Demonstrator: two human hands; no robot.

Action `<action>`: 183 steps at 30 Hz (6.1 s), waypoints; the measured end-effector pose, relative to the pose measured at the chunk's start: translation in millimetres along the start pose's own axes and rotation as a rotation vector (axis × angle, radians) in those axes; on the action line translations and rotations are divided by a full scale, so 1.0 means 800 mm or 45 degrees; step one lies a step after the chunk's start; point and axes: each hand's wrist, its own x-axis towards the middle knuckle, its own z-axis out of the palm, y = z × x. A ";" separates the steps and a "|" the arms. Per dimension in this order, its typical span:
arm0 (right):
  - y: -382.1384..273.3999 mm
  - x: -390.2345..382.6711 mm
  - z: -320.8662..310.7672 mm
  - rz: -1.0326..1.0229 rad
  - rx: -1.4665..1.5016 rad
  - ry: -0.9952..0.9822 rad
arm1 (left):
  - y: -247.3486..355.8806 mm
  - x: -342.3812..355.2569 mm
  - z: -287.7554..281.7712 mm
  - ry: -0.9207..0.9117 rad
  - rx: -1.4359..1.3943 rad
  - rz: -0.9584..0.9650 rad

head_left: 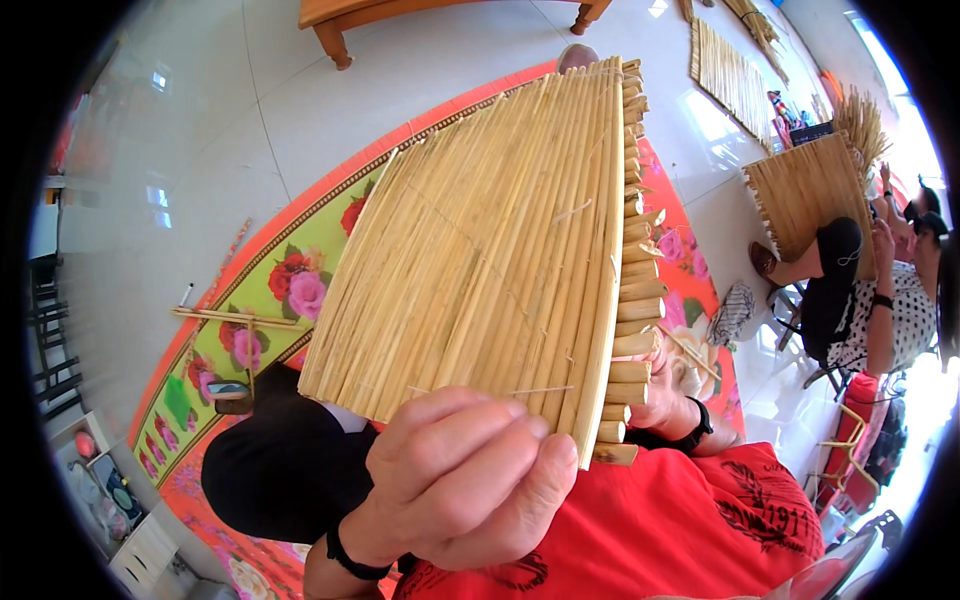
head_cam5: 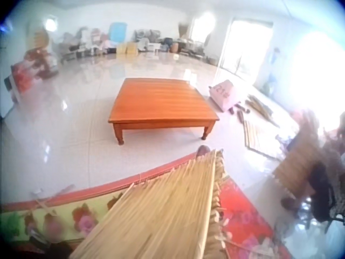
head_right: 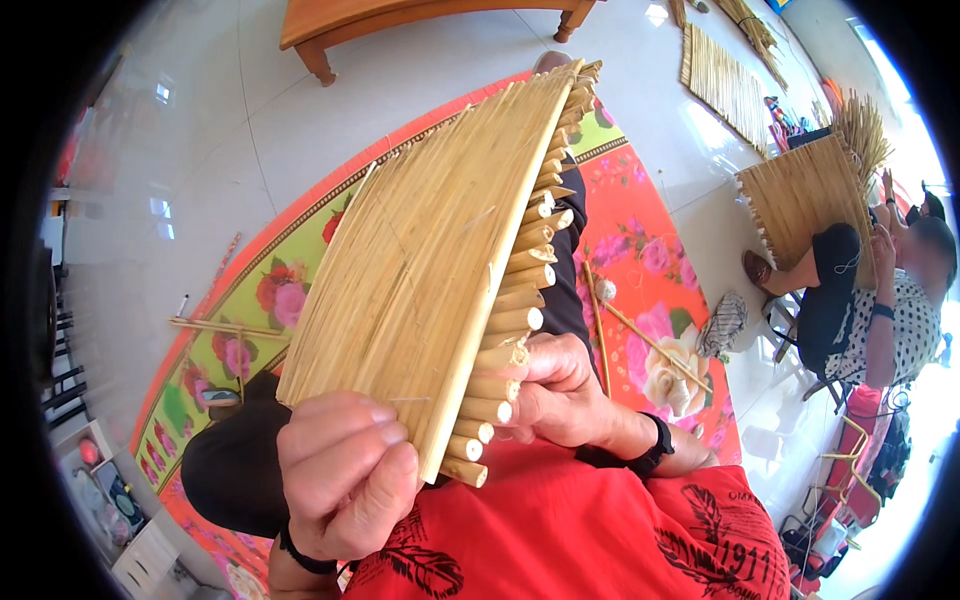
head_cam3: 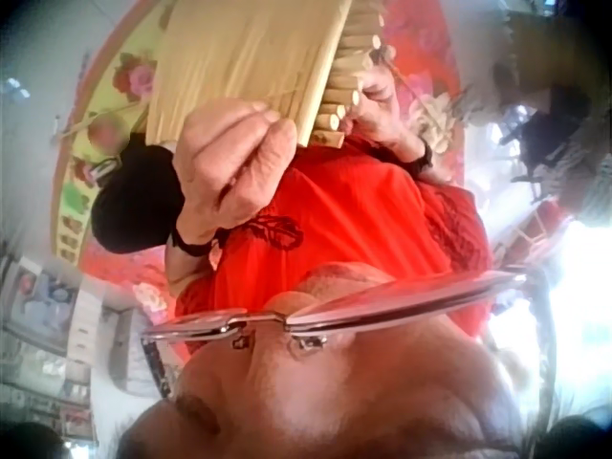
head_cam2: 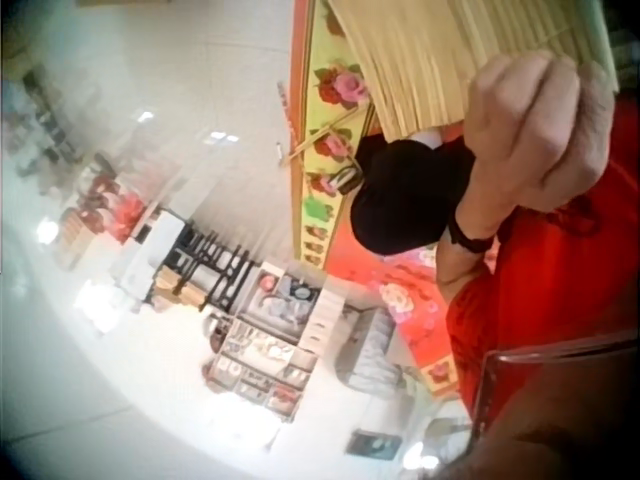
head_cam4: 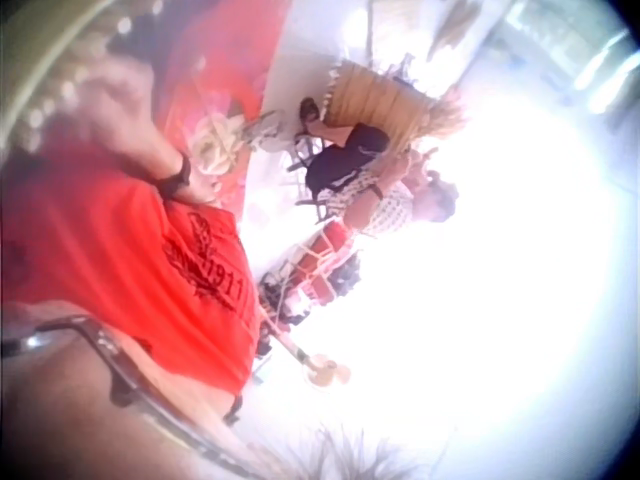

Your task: The person uses a needle and thread to sew together strips of bamboo and small bamboo tubes. They thread the needle through pre-drilled holes in the tubes and strips, pulling the thread tight to secure the pieces into a fan-like structure.

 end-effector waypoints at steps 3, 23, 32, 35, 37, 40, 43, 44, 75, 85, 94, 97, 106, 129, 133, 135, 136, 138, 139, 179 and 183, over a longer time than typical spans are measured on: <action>0.010 -0.001 -0.006 0.025 0.078 -0.006 | -0.002 -0.004 0.007 0.094 0.001 0.024; 0.009 0.010 -0.006 -0.061 0.205 -0.032 | -0.007 0.002 0.014 0.178 -0.047 0.105; 0.005 0.014 -0.006 -0.083 -0.060 -0.051 | -0.009 0.002 0.013 0.203 -0.039 0.110; 0.008 0.010 -0.005 0.031 0.202 -0.036 | -0.008 0.001 0.013 0.203 -0.031 0.104; 0.003 0.012 -0.001 0.067 0.296 -0.022 | -0.004 -0.002 0.010 0.139 -0.025 0.059; 0.007 0.009 0.000 -0.026 0.160 -0.022 | -0.003 -0.002 0.009 0.099 -0.024 0.048; 0.007 0.008 0.003 -0.058 0.078 -0.021 | -0.003 -0.002 0.007 0.073 -0.019 0.058; 0.006 0.008 0.004 -0.061 0.072 -0.028 | -0.003 -0.001 0.007 0.061 -0.016 0.060; 0.003 0.019 0.000 -0.259 -0.074 -0.213 | -0.002 -0.004 0.018 0.146 0.196 0.187; 0.024 0.005 0.002 0.315 0.018 0.008 | -0.028 0.027 -0.035 0.704 0.416 -0.290; -0.052 0.088 0.049 -0.067 -0.271 -0.098 | -0.036 0.051 -0.078 0.614 0.103 -0.434; -0.072 0.132 0.073 -0.310 -0.455 -0.202 | -0.045 0.055 -0.088 0.572 0.028 -0.417; -0.038 0.178 0.076 -0.460 -0.449 -0.254 | -0.064 0.061 -0.107 0.524 0.088 -0.365; -0.027 0.190 0.093 -0.542 -0.560 -0.274 | -0.065 0.056 -0.112 0.588 0.078 -0.410; -0.030 0.190 0.090 -0.559 -0.613 -0.293 | -0.064 0.057 -0.110 0.585 0.072 -0.412; -0.030 0.192 0.089 -0.610 -0.623 -0.296 | -0.064 0.057 -0.110 0.584 0.071 -0.414; -0.030 0.192 0.090 -0.616 -0.613 -0.290 | -0.064 0.057 -0.109 0.583 0.068 -0.415; -0.029 0.192 0.090 -0.629 -0.593 -0.279 | -0.064 0.058 -0.108 0.584 0.061 -0.418; -0.030 0.191 0.091 -0.617 -0.603 -0.278 | -0.063 0.058 -0.108 0.584 0.057 -0.419; 0.026 0.034 0.009 -0.097 0.262 -0.040 | 0.005 0.010 -0.009 0.088 0.200 0.080; 0.034 0.033 0.000 -0.066 0.397 -0.126 | 0.001 0.011 -0.003 0.146 0.177 0.143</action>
